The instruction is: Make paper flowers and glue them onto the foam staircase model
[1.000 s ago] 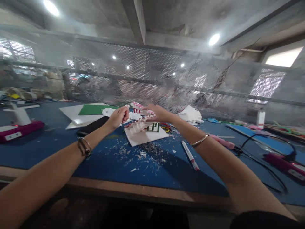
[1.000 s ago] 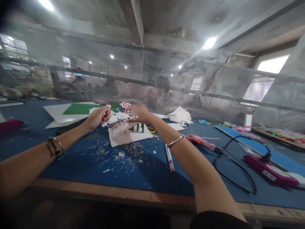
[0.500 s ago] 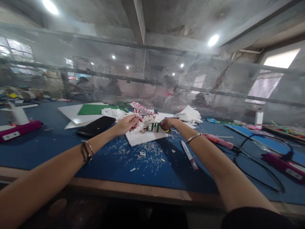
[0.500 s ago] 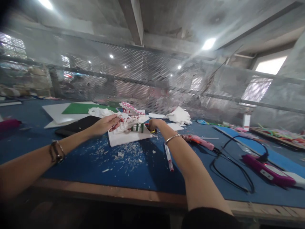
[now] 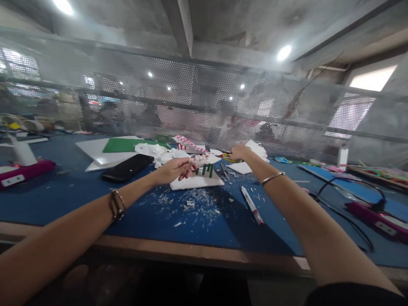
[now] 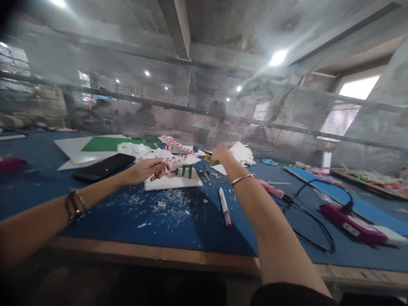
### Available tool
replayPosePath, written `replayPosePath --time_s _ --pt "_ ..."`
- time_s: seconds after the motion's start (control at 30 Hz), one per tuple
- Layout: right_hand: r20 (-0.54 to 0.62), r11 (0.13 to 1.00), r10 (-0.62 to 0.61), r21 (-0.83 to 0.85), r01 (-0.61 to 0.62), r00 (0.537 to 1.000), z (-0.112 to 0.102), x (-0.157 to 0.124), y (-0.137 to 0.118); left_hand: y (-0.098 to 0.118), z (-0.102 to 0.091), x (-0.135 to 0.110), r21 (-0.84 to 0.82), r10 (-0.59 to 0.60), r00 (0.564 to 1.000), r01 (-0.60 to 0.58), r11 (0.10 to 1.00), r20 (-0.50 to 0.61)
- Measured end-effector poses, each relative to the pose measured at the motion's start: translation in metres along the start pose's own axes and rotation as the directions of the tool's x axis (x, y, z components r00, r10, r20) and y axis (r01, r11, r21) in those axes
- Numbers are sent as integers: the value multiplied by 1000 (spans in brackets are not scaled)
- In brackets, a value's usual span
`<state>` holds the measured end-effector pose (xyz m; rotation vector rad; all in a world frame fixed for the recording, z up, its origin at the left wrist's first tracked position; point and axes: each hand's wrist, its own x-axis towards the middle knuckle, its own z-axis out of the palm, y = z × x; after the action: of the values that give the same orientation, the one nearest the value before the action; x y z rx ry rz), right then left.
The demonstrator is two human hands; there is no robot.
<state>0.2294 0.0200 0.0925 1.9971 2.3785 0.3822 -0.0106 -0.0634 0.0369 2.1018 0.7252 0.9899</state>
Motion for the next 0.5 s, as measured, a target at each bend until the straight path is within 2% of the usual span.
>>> replayPosePath --time_s 0.1,0.17,0.3,0.43,0.47,0.5 --pt "-8 992 114 56 -114 993 -9 -10 13 5 1 -1 -8 -22 999 22 1000 26" --pt "-23 985 124 124 -120 992 -14 -20 18 8 4 -2 -68 -57 998 58 996 22" --pt "-44 951 45 308 -29 998 -20 -54 20 12 11 -4 -296 -82 996 71 953 -24" --pt "-87 904 -33 422 67 996 -20 -99 7 14 20 -4 -459 -56 998 56 887 12" --pt "-100 893 -67 438 104 993 -18 -110 2 14 22 -4 -487 -40 999 45 872 21" --pt "-129 862 -154 467 197 980 -15 -120 -4 15 24 -4 -509 -27 999 36 860 24"
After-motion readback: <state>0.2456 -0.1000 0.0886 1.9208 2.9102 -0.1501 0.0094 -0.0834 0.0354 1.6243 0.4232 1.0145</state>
